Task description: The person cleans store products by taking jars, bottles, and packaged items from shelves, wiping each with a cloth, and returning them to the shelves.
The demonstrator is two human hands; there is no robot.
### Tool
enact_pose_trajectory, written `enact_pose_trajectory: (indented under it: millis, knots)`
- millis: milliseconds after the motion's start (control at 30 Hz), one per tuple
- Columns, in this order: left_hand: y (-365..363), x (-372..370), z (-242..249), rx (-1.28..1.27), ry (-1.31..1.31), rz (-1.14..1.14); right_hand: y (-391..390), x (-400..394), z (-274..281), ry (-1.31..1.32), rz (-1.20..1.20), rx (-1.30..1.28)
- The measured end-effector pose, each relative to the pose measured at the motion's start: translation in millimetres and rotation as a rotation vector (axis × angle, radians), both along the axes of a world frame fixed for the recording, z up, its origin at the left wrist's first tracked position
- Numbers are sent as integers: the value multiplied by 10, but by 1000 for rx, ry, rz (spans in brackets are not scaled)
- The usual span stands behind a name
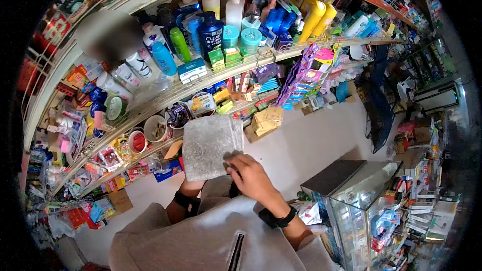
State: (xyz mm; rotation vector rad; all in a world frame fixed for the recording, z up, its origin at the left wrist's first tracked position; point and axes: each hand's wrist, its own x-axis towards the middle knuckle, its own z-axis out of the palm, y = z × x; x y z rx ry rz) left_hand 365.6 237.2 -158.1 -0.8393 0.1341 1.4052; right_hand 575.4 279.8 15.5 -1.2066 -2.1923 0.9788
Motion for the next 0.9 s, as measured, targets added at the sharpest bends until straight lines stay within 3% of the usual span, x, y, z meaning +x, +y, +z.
enact_pose_trajectory:
  millis: [267,300,433,567,700,800,900]
  knots:
    - [274,-133,-117,-38,58,18,938,51,-132,-53,-50,56]
    - [274,-156,-106,-41,77,16,1040,39,-84,-80,-105,-59]
    - [249,-232,-87,-55,137,6,1550,192,-429,-99,-136,109]
    - [174,-305,-32,-77,230,-56,1909,221,-715,-216,63,230]
    - [249,-461,56,-73,370,-224,1949,56,-1001,-542,286,-17]
    - [266,-499,110,-89,433,-311,1907,-74,-1829,-582,322,25]
    - [268,-545,180,-120,489,-346,1874,-188,-1961,-545,366,1]
